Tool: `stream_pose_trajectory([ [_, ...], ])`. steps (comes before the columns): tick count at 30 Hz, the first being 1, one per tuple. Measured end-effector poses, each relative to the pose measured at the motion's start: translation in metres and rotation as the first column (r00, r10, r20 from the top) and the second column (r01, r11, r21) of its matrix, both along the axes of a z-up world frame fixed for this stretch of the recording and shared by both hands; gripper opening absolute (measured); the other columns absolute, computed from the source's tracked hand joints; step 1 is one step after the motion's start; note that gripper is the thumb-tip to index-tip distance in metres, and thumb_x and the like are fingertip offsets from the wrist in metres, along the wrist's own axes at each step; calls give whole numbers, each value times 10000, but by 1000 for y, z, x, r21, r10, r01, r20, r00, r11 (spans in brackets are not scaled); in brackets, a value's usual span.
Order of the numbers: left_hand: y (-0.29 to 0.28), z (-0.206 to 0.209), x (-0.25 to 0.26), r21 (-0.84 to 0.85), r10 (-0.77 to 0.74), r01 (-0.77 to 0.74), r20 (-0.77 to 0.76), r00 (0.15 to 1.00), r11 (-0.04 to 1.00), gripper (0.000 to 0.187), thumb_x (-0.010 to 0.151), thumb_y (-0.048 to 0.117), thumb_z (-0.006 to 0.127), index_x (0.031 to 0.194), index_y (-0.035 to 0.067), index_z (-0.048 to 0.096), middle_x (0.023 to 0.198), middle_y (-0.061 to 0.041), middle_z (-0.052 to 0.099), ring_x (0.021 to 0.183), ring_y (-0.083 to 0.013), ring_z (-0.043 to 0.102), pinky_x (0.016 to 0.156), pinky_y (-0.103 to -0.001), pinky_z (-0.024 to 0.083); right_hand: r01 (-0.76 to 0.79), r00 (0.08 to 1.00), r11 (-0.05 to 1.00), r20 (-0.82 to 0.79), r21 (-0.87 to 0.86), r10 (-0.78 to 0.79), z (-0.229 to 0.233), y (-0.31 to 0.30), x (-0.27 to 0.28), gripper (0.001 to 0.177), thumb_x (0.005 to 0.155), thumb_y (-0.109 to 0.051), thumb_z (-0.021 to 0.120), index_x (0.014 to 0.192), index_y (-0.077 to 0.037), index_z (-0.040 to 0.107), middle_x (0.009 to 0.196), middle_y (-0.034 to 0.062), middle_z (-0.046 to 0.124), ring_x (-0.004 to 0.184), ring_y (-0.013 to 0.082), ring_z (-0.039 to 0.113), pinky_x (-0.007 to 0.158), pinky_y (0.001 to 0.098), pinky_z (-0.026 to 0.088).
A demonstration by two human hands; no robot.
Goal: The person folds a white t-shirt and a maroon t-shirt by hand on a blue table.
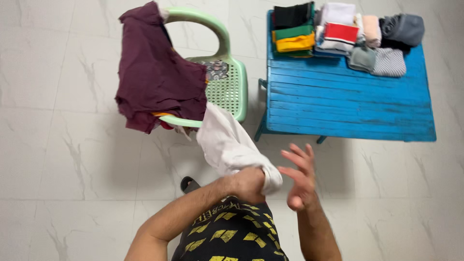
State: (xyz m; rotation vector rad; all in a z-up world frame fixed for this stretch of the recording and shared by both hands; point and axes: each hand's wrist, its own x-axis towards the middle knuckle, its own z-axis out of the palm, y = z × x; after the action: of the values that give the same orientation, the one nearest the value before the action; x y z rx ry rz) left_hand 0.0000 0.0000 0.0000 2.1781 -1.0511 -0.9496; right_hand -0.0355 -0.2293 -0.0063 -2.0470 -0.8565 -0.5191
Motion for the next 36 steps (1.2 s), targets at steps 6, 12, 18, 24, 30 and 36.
stream_pose_trajectory([
  [6, -79, 43, -28, 106, -371, 356, 204, 906, 928, 317, 844, 320, 636, 977, 51, 738, 870, -159, 742, 764, -255, 758, 723, -419, 640, -388, 610, 887, -651, 253, 452, -54, -37, 33, 863, 1002, -707, 381, 1380, 39, 595, 1428, 247, 616, 1385, 377, 541, 1211, 513, 376],
  [12, -157, 66, -33, 95, -229, 210, 308, 924, 973, 305, 924, 311, 615, 925, 63, 793, 894, -149, 754, 852, -300, 734, 870, -463, 573, -377, 299, 813, -772, 444, 561, -110, -174, -27, 684, 993, -551, 611, 1296, 60, 667, 1265, 202, 694, 1212, 253, 648, 1063, 425, 522],
  [18, -237, 59, -28, -326, 76, 24, 290, 954, 945, 316, 873, 144, 687, 1183, 79, 700, 997, -135, 696, 1015, -324, 662, 904, -463, 520, 29, 750, 931, -608, -364, -261, -39, -254, -44, 246, 977, -231, 655, 1132, -122, 811, 950, 106, 676, 879, 223, 641, 772, 365, 551],
  [24, -298, 84, -11, -580, 223, 44, 381, 897, 814, 605, 801, 68, 702, 1395, 126, 605, 1009, -119, 714, 985, -318, 686, 911, -453, 541, 95, 995, 995, 17, -36, -95, 22, -301, -39, 186, 849, -29, 728, 1023, -41, 664, 1084, 142, 634, 1061, 306, 574, 879, 419, 458],
  [30, -324, 108, 41, -587, 261, -150, 109, 959, 796, 561, 866, 166, 724, 1405, 145, 573, 1276, -105, 693, 943, -241, 758, 821, -366, 632, 186, 691, 944, -719, 272, 71, -22, -352, -8, 232, 971, -103, 764, 1135, -32, 616, 960, 50, 638, 800, 123, 581, 677, 295, 501],
  [36, -334, 108, 103, -194, 169, -100, 382, 908, 976, 665, 786, 245, 818, 1402, 171, 581, 1174, -90, 738, 1035, -280, 704, 865, -439, 560, 319, 705, 866, -514, -385, -488, 2, -414, 33, 191, 959, -217, 724, 1087, -84, 769, 954, 57, 782, 805, 138, 720, 655, 326, 587],
])
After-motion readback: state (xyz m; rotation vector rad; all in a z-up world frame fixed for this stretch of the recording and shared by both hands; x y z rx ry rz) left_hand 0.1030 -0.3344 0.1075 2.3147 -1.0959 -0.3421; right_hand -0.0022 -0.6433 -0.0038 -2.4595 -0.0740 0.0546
